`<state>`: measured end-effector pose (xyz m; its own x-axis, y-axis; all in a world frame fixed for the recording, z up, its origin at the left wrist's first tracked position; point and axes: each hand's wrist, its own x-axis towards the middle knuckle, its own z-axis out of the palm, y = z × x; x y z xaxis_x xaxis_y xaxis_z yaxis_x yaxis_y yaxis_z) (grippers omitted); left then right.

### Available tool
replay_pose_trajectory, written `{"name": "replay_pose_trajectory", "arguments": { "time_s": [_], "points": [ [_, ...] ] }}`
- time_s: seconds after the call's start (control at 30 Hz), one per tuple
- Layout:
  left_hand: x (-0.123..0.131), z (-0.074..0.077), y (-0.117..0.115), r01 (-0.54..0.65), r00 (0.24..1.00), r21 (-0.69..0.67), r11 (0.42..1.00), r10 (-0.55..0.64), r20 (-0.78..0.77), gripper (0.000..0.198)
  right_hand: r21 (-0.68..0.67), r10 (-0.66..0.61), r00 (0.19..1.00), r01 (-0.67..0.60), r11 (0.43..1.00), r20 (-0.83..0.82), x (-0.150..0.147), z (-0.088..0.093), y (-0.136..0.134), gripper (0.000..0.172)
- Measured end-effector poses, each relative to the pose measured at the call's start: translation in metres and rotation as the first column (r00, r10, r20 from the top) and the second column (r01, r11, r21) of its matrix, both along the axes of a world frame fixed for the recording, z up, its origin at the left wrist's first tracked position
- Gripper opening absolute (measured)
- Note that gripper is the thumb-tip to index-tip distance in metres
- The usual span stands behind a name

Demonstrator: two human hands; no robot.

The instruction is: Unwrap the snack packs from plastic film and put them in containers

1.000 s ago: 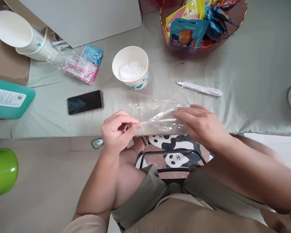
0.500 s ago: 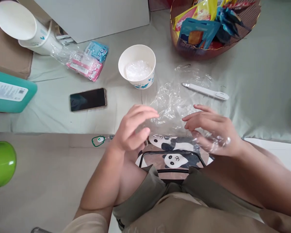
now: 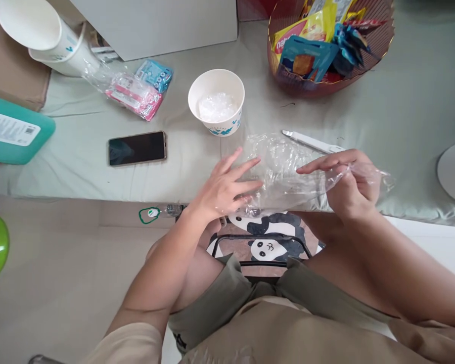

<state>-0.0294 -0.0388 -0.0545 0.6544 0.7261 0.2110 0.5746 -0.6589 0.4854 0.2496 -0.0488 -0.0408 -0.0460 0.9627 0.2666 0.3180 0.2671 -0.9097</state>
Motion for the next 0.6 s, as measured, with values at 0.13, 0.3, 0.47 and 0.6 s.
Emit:
{"name": "replay_pose_trajectory", "arguments": {
  "time_s": [0.13, 0.3, 0.47, 0.6],
  "points": [
    [-0.005, 0.002, 0.003, -0.093, 0.971, -0.029, 0.995, 0.097, 0.22, 0.02, 0.138, -0.162, 0.985, 0.153, 0.979, 0.059, -0.004, 0.0, 0.007, 0.053],
    [-0.033, 0.006, 0.002, -0.269, 0.893, -0.12, 0.956, 0.294, 0.341, 0.017, 0.171, -0.247, 0.968, 0.236, 0.957, 0.049, -0.005, -0.001, 0.016, 0.055],
    [-0.037, 0.013, -0.004, -0.154, 0.923, -0.073, 0.985, 0.17, 0.345, 0.032, 0.157, -0.163, 0.978, 0.141, 0.977, 0.133, -0.006, -0.007, 0.018, 0.047],
    [-0.024, 0.017, -0.007, -0.18, 0.821, -0.177, 0.968, 0.247, 0.515, 0.026, 0.179, -0.056, 0.983, 0.024, 0.984, 0.175, -0.012, -0.015, 0.017, 0.046]
  ]
}}
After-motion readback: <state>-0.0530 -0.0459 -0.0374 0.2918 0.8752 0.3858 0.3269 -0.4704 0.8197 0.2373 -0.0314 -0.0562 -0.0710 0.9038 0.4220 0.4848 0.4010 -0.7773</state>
